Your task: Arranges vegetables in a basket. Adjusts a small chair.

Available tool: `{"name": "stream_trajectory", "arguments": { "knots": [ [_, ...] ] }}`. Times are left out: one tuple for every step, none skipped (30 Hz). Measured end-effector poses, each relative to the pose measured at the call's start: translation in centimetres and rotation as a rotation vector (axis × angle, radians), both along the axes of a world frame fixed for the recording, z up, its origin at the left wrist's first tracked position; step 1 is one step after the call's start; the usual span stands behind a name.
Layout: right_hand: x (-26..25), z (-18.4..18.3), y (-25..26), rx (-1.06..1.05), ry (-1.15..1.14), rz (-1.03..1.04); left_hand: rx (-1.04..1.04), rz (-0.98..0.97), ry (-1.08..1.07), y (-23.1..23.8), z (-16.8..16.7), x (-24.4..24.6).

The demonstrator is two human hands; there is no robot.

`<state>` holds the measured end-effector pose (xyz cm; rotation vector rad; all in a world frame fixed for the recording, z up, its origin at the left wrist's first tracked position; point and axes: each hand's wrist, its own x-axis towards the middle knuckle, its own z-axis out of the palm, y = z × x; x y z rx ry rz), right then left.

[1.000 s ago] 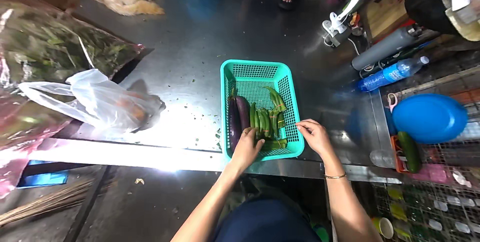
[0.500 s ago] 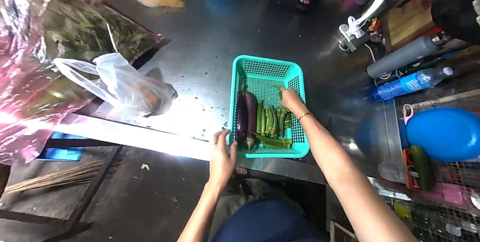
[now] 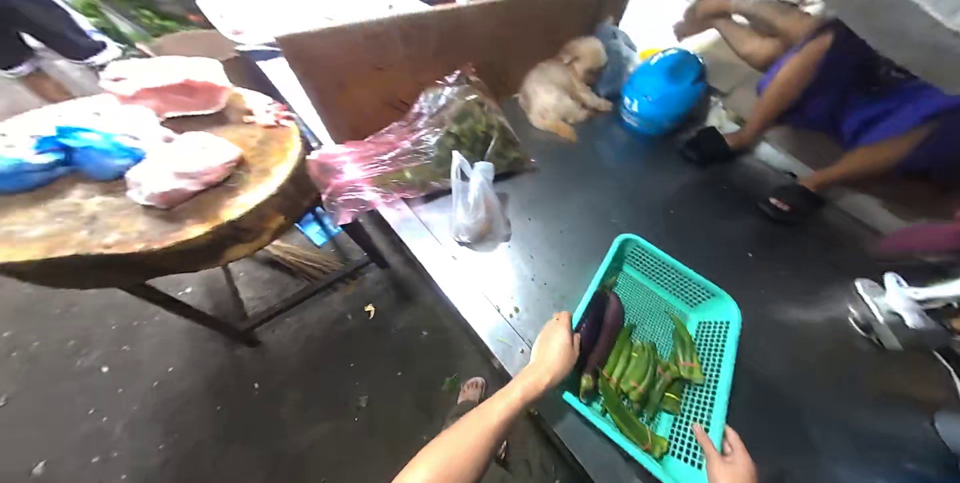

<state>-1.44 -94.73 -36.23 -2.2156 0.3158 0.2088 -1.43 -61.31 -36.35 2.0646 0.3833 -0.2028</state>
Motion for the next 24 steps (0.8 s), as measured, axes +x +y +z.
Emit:
{"name": "stream_trajectory", "arguments": {
  "knots": [
    [-0.2, 1.0, 0.9, 0.016, -0.016, -0.028, 0.000, 0.005, 0.002, 0.0, 0.0, 0.0],
    [-0.2, 1.8, 1.5, 0.028, -0.032, -0.053, 0.004, 0.017, -0.006, -0.1, -0.1, 0.1],
    [-0.1, 2.4, 1.8, 0.034, -0.051, -0.067, 0.004, 0.032, -0.020, 0.1, 0.0, 0.1],
    [0.2, 2.5, 1.7, 0.041, -0.072, -0.066, 0.002, 0.047, -0.033, 0.3, 0.3, 0.1],
    [0.5, 2.4, 1.5, 0.048, -0.098, -0.059, -0.001, 0.064, -0.049, 0.6, 0.5, 0.0],
    [0.7, 1.8, 1.2, 0.062, -0.137, -0.057, 0.000, 0.084, -0.069, 0.9, 0.8, -0.3],
    [0.7, 0.9, 0.9, 0.083, -0.184, -0.067, 0.003, 0.099, -0.087, 1.4, 1.0, -0.6],
    [0.4, 0.4, 1.0, 0.105, -0.224, -0.089, 0.018, 0.109, -0.110, 1.9, 1.1, -1.0],
    [-0.2, 0.5, 1.6, 0.126, -0.253, -0.116, 0.033, 0.114, -0.129, 2.4, 1.1, -1.4],
    [-1.0, 1.2, 2.4, 0.143, -0.264, -0.141, 0.054, 0.113, -0.143, 2.9, 0.9, -1.8],
    [-2.2, 2.0, 3.5, 0.159, -0.267, -0.166, 0.071, 0.108, -0.146, 3.3, 0.6, -2.4],
    [-3.3, 2.7, 4.6, 0.183, -0.270, -0.185, 0.094, 0.105, -0.150, 3.8, -0.1, -3.0],
    [-4.1, 3.0, 5.6, 0.212, -0.286, -0.195, 0.125, 0.107, -0.159, 4.3, -0.9, -3.3],
    [-4.8, 3.1, 6.5, 0.241, -0.304, -0.198, 0.157, 0.112, -0.177, 4.8, -1.9, -3.6],
    [-5.5, 3.2, 7.1, 0.263, -0.313, -0.204, 0.181, 0.109, -0.190, 5.2, -2.6, -4.0],
    [-6.2, 3.4, 7.5, 0.275, -0.321, -0.214, 0.196, 0.099, -0.210, 5.4, -2.8, -4.4],
    [-6.9, 3.4, 7.8, 0.275, -0.330, -0.227, 0.204, 0.087, -0.231, 5.5, -2.8, -4.8],
    [-7.4, 3.4, 7.9, 0.275, -0.334, -0.241, 0.215, 0.077, -0.256, 5.5, -2.7, -5.2],
    [-7.8, 3.3, 8.0, 0.276, -0.338, -0.252, 0.230, 0.070, -0.284, 5.4, -2.7, -5.4],
    [-8.0, 3.1, 8.0, 0.279, -0.342, -0.264, 0.242, 0.069, -0.312, 5.3, -2.6, -5.6],
    [-8.2, 2.8, 7.9, 0.277, -0.344, -0.276, 0.250, 0.067, -0.324, 5.2, -2.5, -5.8],
    [-8.4, 2.5, 7.8, 0.266, -0.346, -0.284, 0.251, 0.065, -0.328, 5.0, -2.3, -6.0],
    [-8.6, 2.3, 7.8, 0.259, -0.343, -0.288, 0.254, 0.064, -0.326, 4.9, -2.0, -6.1],
    [-8.6, 2.2, 7.8, 0.255, -0.347, -0.291, 0.255, 0.063, -0.319, 4.8, -1.9, -6.1]
  ]
}}
